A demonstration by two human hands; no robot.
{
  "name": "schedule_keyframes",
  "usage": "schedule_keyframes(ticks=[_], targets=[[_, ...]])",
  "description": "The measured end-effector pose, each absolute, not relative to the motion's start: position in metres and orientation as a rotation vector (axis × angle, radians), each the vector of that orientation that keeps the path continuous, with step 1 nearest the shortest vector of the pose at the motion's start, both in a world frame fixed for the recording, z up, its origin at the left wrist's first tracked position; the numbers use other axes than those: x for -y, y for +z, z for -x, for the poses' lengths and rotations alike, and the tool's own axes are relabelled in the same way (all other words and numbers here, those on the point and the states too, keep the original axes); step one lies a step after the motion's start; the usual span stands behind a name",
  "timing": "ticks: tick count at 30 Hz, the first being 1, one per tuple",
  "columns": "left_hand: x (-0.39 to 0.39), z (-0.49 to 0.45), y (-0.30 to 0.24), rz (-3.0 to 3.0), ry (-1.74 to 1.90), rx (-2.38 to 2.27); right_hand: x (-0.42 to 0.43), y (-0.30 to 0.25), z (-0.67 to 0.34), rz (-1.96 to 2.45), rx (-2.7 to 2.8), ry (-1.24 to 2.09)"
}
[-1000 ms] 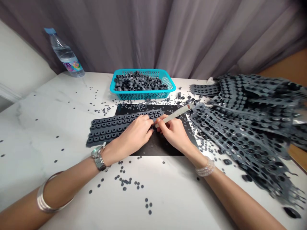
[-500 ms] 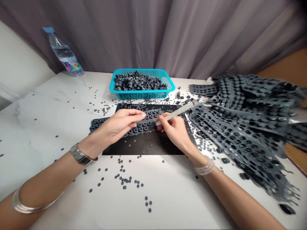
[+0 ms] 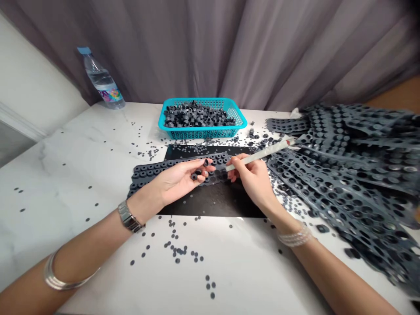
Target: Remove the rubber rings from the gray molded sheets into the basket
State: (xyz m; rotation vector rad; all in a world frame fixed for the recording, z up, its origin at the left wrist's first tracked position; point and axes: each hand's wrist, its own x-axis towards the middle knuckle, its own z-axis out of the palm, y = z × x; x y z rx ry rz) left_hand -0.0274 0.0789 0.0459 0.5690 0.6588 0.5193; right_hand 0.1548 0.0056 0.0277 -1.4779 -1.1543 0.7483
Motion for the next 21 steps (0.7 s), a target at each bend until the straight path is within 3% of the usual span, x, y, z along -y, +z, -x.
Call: schedule_keyframes(ticks=[8, 16, 18, 21], targets=[[-0.075, 0.028, 0.061, -0.456, 0.589, -0.582, -0.009, 0.020, -0.153, 1.480, 1.173, 0.743], [-0.085, 0.017, 0.063, -0.796, 0.623, -0.681, -0.013, 0.016, -0.150, 1.572, 1.329, 0.621], [-0.088, 0.016, 0.063, -0.976, 0.625, -0.754, -0.013, 0.018, -0.148, 1.580, 1.360, 0.599], [-0.088, 0.014, 0.063, -1.704, 0.588, -0.949, -0.012, 0.019, -0.146, 1.584, 1.410, 0.561]])
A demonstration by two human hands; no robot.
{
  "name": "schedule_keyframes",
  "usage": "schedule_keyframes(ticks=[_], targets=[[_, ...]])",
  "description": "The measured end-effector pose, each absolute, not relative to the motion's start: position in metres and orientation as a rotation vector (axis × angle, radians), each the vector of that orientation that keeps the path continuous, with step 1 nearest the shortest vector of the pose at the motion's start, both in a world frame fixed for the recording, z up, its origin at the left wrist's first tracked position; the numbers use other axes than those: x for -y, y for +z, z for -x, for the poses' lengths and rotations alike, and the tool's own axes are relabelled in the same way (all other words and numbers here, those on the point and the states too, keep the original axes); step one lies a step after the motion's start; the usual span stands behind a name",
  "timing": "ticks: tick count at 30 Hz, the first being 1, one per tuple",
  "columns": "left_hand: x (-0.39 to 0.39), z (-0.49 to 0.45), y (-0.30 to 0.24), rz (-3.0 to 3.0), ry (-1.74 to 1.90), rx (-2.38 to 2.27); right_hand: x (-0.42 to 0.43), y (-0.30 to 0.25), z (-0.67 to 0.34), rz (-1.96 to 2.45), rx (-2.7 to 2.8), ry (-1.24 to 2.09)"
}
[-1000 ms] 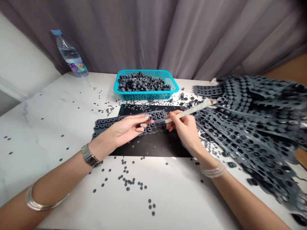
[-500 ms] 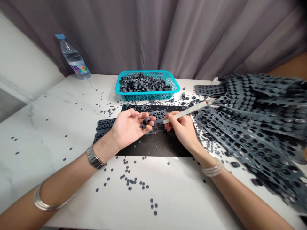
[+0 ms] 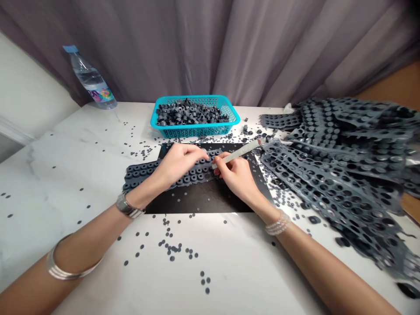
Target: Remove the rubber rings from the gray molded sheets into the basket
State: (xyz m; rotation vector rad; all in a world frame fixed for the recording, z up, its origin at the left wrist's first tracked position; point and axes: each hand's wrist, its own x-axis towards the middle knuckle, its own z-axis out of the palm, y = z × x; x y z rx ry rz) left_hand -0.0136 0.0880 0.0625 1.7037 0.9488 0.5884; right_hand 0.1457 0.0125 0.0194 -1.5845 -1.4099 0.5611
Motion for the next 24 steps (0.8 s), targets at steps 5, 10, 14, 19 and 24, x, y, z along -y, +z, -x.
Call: schedule_keyframes(ticks=[5, 10, 14, 19, 24], targets=[[-0.083, 0.008, 0.056, -2.621, 0.296, -1.028, -0.013, 0.020, -0.144, 1.586, 1.466, 0.502], [-0.078, 0.002, 0.051, -2.767, 0.177, -1.058, -0.014, 0.021, -0.143, 1.574, 1.505, 0.459], [-0.078, 0.001, 0.048, -2.777, 0.182, -1.075, -0.014, 0.021, -0.140, 1.594, 1.611, 0.355], [-0.088, 0.008, 0.047, -2.551, 0.217, -0.918, -0.014, 0.019, -0.137, 1.666, 1.669, 0.270], [-0.087, 0.015, 0.045, -2.477, 0.346, -0.897, -0.013, 0.021, -0.137, 1.667, 1.629, 0.340]])
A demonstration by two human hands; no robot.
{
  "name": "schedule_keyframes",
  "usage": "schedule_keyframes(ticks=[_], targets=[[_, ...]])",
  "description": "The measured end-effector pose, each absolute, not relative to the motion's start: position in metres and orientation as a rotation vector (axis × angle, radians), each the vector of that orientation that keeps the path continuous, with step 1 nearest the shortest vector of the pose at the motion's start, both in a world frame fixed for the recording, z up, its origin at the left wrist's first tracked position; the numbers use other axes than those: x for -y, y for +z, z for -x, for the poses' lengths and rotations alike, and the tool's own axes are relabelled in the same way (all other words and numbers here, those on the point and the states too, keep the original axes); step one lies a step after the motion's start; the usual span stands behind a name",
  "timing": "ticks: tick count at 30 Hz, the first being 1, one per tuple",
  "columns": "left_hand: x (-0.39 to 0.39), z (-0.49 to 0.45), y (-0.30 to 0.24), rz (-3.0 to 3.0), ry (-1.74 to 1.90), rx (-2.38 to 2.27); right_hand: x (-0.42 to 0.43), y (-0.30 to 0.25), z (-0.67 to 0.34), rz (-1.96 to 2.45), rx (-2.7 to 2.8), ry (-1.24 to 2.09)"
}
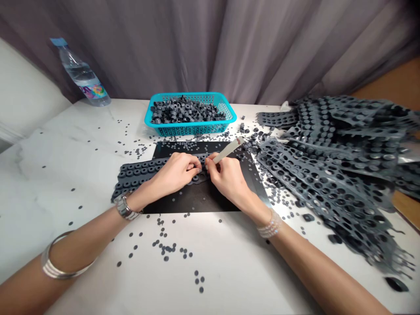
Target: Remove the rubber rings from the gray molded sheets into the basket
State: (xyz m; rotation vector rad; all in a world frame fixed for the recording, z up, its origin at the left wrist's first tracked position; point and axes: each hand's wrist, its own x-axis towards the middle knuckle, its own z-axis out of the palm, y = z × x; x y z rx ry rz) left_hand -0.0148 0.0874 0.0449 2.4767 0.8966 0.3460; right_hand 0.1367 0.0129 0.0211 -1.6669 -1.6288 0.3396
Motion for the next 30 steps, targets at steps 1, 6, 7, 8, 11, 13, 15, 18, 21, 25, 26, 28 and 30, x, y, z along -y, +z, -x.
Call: schedule_keyframes(ticks=[1, 6, 7, 8, 11, 13, 15, 18, 21, 25, 26, 28, 30], targets=[[-0.086, 0.015, 0.043, -2.504, 0.376, -0.898, -0.013, 0.022, -0.137, 1.650, 1.629, 0.352], [-0.080, 0.011, 0.036, -2.569, 0.393, -0.961, -0.012, 0.023, -0.142, 1.601, 1.502, 0.489], [-0.080, 0.010, 0.036, -2.582, 0.380, -0.964, -0.012, 0.023, -0.143, 1.604, 1.478, 0.508], [-0.080, 0.010, 0.036, -2.595, 0.370, -0.968, -0.012, 0.024, -0.143, 1.608, 1.469, 0.518], [-0.080, 0.011, 0.037, -2.629, 0.350, -0.981, -0.012, 0.025, -0.143, 1.609, 1.500, 0.501], [-0.079, 0.011, 0.038, -2.638, 0.352, -0.973, -0.012, 0.025, -0.142, 1.602, 1.525, 0.483], [-0.079, 0.011, 0.038, -2.640, 0.364, -0.956, -0.013, 0.026, -0.142, 1.596, 1.541, 0.467], [-0.079, 0.010, 0.036, -2.635, 0.388, -0.927, -0.014, 0.025, -0.141, 1.595, 1.576, 0.435], [-0.081, 0.010, 0.037, -2.603, 0.424, -0.883, -0.014, 0.022, -0.139, 1.614, 1.624, 0.376], [-0.084, 0.017, 0.057, -2.380, 0.430, -0.811, -0.015, 0.020, -0.137, 1.647, 1.629, 0.345], [-0.085, 0.020, 0.064, -2.287, 0.461, -0.822, -0.015, 0.020, -0.137, 1.645, 1.619, 0.355], [-0.089, 0.025, 0.077, -2.047, 0.605, -0.849, -0.015, 0.021, -0.138, 1.636, 1.574, 0.407], [-0.095, 0.029, 0.084, -1.724, 0.722, -0.837, -0.014, 0.022, -0.141, 1.619, 1.476, 0.493]])
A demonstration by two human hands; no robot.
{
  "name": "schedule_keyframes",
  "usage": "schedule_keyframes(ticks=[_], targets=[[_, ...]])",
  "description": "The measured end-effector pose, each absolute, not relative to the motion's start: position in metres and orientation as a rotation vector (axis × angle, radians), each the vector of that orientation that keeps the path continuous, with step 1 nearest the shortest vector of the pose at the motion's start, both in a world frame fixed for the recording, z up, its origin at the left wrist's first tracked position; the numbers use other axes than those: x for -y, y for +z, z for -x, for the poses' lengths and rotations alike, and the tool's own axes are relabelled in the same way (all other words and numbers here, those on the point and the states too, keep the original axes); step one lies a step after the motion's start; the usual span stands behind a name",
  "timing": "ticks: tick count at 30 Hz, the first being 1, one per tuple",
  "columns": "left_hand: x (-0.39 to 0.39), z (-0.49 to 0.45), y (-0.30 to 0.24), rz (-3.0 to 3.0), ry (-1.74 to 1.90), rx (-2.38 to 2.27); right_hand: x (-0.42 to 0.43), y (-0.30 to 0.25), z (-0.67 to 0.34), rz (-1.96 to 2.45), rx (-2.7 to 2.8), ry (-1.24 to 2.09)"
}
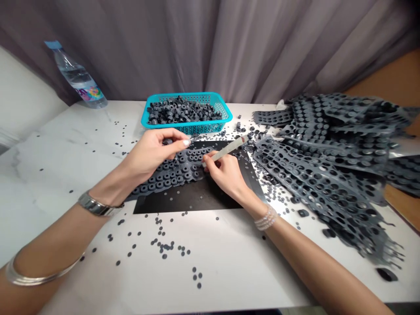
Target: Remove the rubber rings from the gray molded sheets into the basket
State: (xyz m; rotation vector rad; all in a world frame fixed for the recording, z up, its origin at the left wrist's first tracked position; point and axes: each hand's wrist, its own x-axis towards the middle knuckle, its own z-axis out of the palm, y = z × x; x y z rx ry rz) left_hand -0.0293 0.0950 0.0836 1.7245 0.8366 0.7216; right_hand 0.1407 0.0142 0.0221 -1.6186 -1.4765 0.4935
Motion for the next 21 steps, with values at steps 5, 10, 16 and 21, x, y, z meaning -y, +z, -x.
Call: schedule_keyframes(ticks=[5, 10, 16, 21], targets=[[-0.101, 0.027, 0.074, -1.000, 0.568, -0.705, -0.013, 0.023, -0.152, 1.530, 1.173, 0.615], [-0.094, 0.020, 0.062, -0.726, 0.474, -0.642, -0.012, 0.025, -0.164, 1.455, 1.020, 0.662], [-0.086, 0.015, 0.067, -0.631, 0.507, -0.654, -0.012, 0.022, -0.167, 1.472, 1.002, 0.673], [-0.078, 0.015, 0.070, -0.500, 0.552, -0.715, -0.012, 0.021, -0.167, 1.478, 1.017, 0.665]])
